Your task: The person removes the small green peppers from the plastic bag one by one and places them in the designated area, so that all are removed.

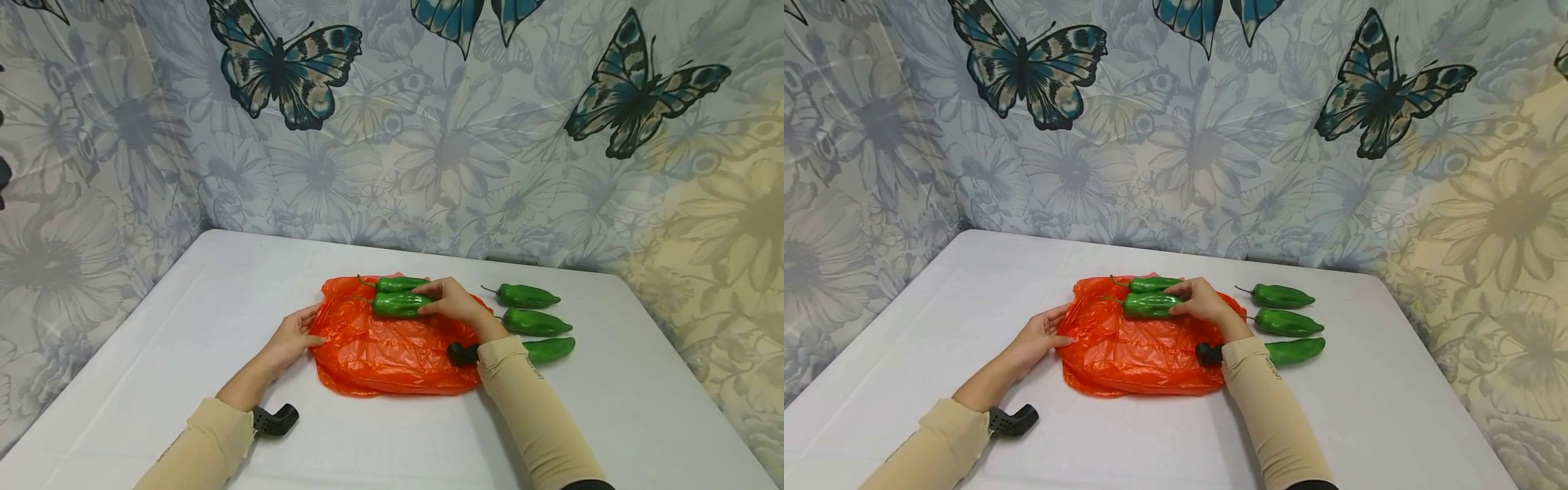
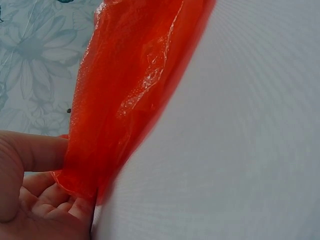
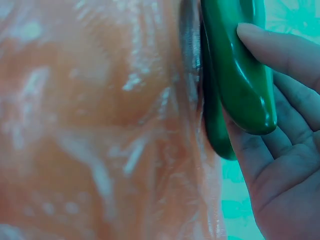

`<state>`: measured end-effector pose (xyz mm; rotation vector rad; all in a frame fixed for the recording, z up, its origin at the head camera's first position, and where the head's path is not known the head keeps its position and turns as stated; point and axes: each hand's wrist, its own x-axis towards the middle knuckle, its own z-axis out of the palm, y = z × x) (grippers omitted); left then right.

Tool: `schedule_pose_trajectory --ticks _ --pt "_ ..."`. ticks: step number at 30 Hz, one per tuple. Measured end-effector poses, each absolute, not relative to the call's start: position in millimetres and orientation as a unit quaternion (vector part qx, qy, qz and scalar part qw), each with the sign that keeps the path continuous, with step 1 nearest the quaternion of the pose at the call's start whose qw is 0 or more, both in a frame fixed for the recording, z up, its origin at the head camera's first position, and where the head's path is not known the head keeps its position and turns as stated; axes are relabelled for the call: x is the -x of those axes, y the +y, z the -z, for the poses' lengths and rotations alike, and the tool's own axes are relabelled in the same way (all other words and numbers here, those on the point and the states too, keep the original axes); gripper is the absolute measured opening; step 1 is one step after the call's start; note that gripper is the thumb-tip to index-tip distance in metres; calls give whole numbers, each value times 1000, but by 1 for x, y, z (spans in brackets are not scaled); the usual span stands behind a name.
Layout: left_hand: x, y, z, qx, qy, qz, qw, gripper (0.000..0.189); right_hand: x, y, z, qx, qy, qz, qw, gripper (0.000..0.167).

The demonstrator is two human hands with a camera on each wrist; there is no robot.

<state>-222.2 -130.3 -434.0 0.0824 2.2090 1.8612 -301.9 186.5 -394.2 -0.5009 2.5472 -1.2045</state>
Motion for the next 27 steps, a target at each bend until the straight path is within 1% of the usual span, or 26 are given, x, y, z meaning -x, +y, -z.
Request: schedule_pose_trajectory --ticks 8,14,21,27 --pt "222 -129 435 -27 755 -643 125 71 301 187 389 162 875 436 135 42" --pt "221 -129 434 -34 755 -644 120 71 297 186 383 155 867 459 121 41" --pt "221 -129 433 -34 758 -641 118 70 285 190 370 137 859 479 119 43" --pt "221 -129 432 -30 759 -639 121 70 272 202 365 145 855 484 115 45"
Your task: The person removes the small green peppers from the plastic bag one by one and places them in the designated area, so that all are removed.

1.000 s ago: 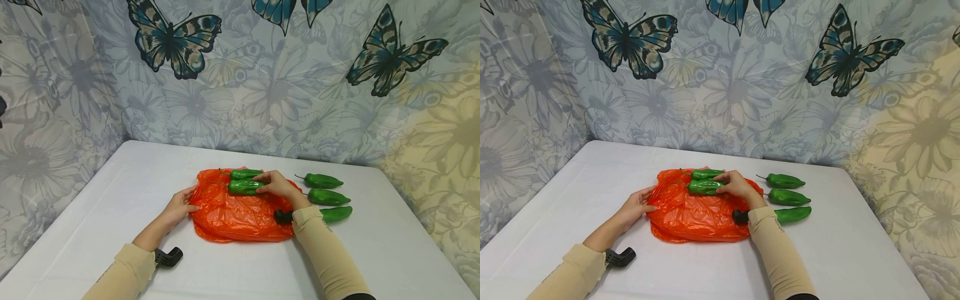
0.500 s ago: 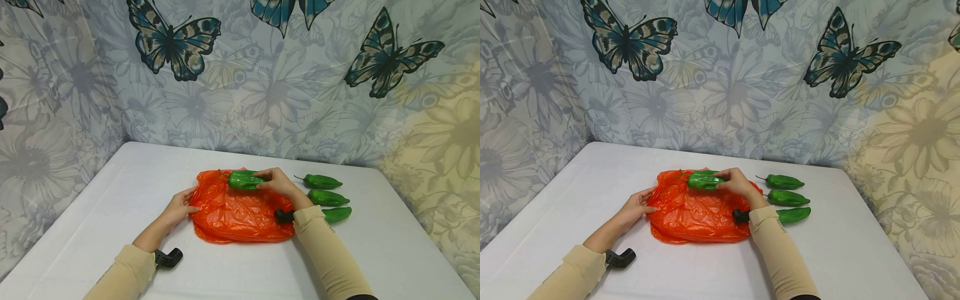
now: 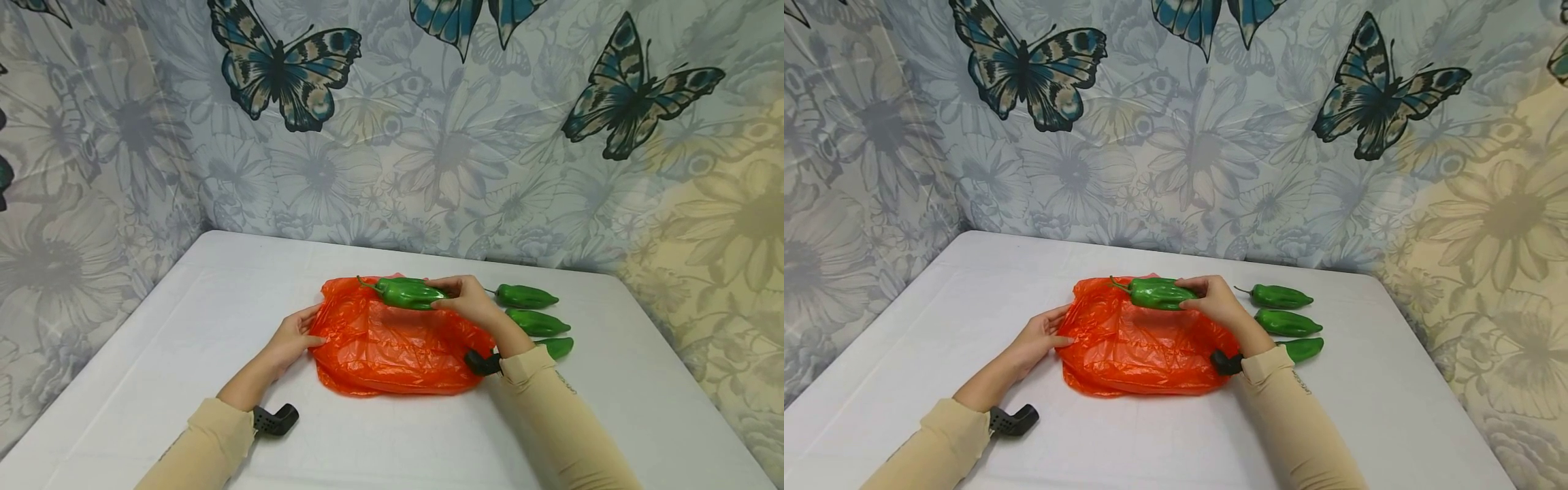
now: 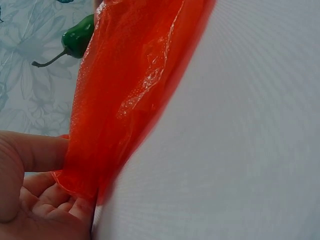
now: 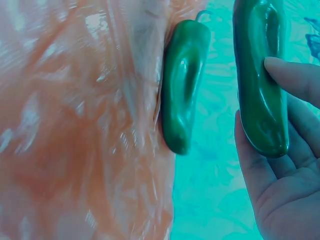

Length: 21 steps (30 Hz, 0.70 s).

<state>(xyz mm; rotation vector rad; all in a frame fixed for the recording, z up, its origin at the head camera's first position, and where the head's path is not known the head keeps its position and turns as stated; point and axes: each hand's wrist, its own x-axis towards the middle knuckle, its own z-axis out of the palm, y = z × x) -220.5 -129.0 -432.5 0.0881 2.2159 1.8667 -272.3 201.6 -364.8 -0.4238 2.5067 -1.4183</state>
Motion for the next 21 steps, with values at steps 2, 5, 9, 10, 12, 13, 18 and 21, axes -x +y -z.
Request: schedule_pose_trajectory --ticks 2,5,9,10,12,13,18,21 --pt "221 -129 433 -29 759 -639 122 69 268 207 364 145 859 479 113 45" --pt "221 -129 433 -29 758 -640 122 69 263 214 364 139 863 473 110 45" --pt "221 -129 433 -29 758 -639 124 69 257 221 361 137 865 471 106 45" --pt "221 -129 433 -29 758 -640 124 69 255 223 360 136 864 473 105 45" --pt "221 -128 433 -28 759 -639 124 70 251 226 358 139 864 473 102 46" --pt "221 -128 433 -28 760 -637 124 70 249 227 358 139 864 473 101 46" --pt "221 -128 433 -29 761 -636 125 70 235 237 354 139 867 468 99 46" --pt "221 -129 433 -29 761 -636 122 70 228 240 352 142 870 462 100 45"
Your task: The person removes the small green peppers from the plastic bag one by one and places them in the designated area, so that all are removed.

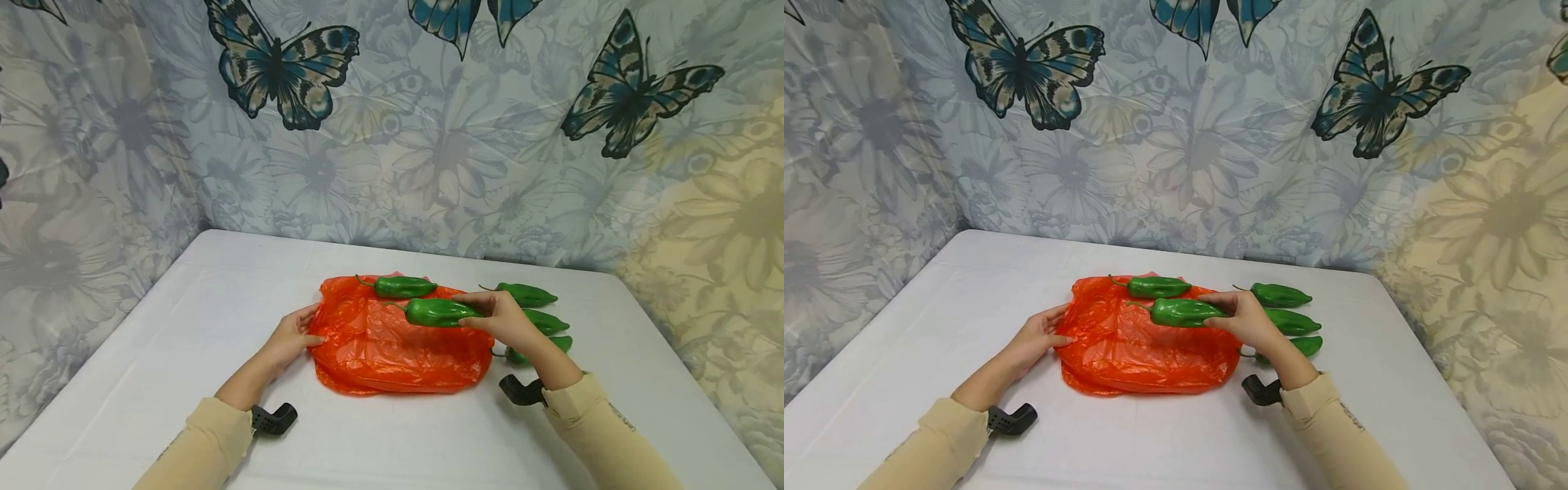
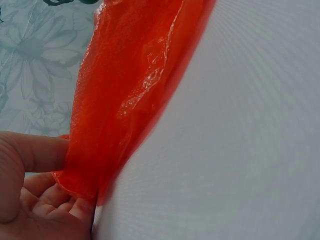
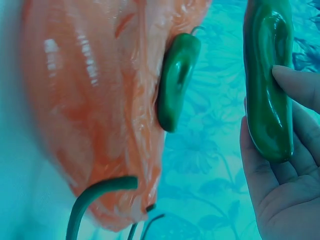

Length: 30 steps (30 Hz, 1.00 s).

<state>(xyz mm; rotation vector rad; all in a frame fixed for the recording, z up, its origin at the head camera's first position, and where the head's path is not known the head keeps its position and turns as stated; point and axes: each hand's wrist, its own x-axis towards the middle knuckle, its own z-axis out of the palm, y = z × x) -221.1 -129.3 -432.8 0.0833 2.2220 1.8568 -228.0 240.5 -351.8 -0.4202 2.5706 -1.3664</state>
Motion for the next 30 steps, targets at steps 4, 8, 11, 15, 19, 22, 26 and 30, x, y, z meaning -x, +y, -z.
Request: schedule_pose_trajectory --ticks 4,8,11,15,19,22,26,30 --pt "221 -131 432 -30 761 -636 123 70 221 244 350 138 872 458 101 47" --pt "221 -130 432 -30 759 -638 127 70 213 250 348 131 876 453 102 48" --pt "221 -129 432 -28 759 -638 126 69 207 256 347 132 876 453 99 49" --pt "221 -129 432 -25 760 -638 126 69 197 265 347 132 875 457 87 48" --pt "221 -130 432 -25 761 -636 126 70 187 275 350 124 875 463 73 48" --pt "221 -130 432 -25 762 -635 124 70 180 283 352 117 876 462 68 50" --pt "220 -130 431 -28 763 -634 124 70 170 294 355 117 882 452 59 50" --pt "222 -130 432 -29 764 -632 125 71 158 303 357 122 891 435 45 48"
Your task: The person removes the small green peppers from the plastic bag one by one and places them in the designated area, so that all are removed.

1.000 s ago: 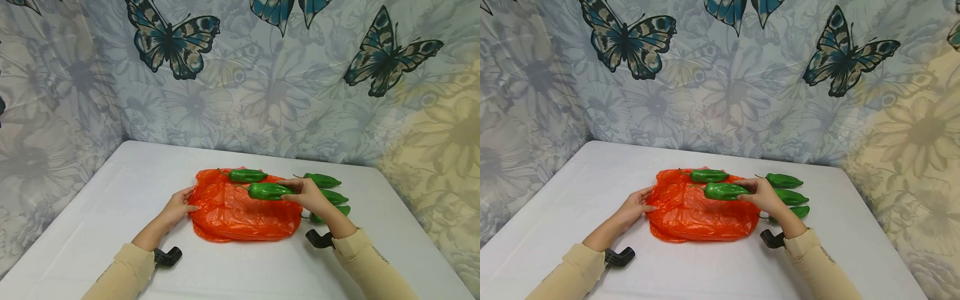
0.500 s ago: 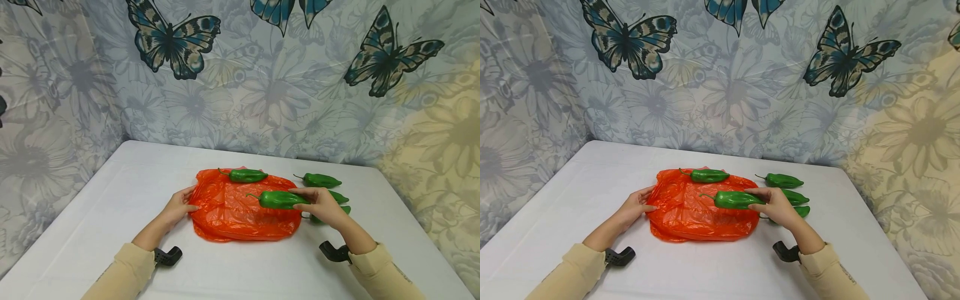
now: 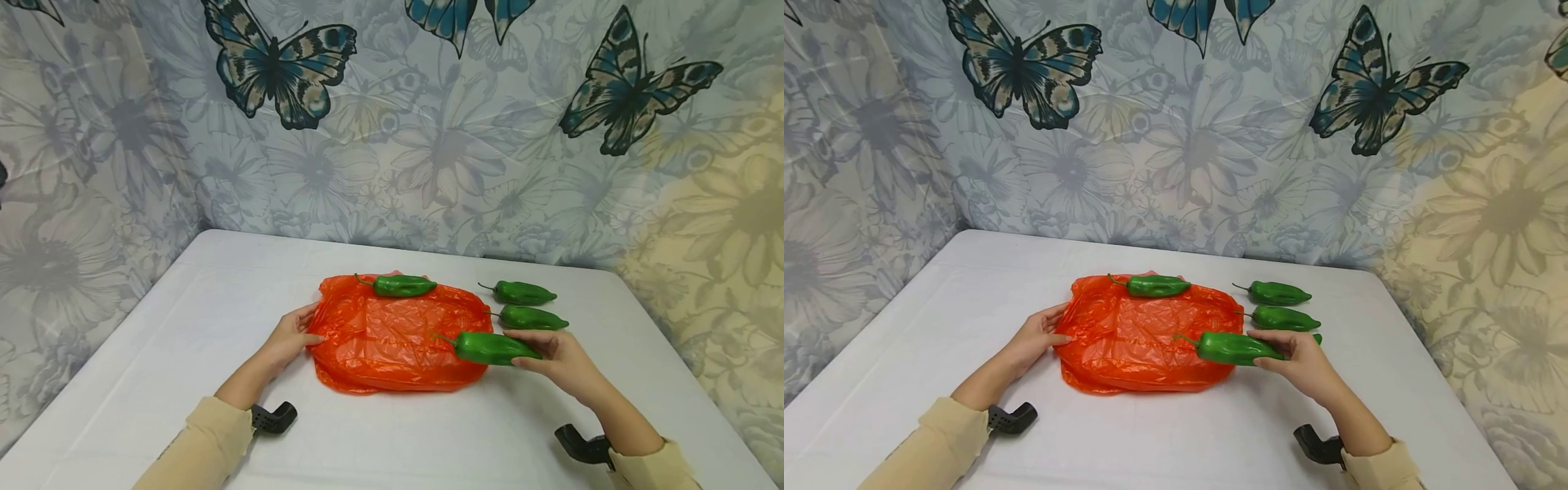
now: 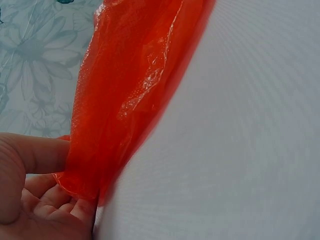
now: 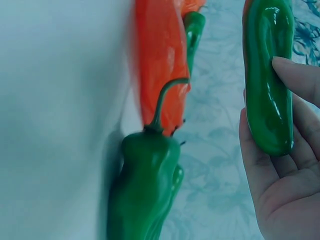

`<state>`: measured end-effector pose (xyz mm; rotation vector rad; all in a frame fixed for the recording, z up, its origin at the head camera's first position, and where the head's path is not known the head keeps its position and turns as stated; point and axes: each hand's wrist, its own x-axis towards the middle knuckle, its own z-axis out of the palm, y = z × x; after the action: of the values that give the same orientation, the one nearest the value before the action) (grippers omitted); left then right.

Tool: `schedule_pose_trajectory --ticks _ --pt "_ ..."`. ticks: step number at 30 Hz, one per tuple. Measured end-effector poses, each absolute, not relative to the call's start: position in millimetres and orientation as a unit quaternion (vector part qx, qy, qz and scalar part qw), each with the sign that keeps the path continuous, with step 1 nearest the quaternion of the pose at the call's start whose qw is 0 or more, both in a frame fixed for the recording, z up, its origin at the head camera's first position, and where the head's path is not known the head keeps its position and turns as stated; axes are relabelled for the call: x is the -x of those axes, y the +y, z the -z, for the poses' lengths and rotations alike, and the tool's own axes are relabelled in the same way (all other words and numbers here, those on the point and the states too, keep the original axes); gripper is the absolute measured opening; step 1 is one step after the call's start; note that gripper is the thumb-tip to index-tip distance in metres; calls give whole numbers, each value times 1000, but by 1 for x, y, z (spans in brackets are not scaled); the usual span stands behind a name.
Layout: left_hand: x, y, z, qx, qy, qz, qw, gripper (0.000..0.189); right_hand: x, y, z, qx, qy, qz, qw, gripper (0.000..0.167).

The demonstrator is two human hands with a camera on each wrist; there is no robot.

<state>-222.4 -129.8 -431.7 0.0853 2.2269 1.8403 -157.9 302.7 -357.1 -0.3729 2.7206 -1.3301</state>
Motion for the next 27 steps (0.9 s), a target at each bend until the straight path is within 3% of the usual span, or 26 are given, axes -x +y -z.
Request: schedule_pose_trajectory --ticks 12,27 --pt "223 -130 433 -26 765 -631 126 71 135 332 368 98 891 439 59 48" --pt "224 -130 434 -26 763 -634 128 71 115 372 388 85 893 440 33 42"
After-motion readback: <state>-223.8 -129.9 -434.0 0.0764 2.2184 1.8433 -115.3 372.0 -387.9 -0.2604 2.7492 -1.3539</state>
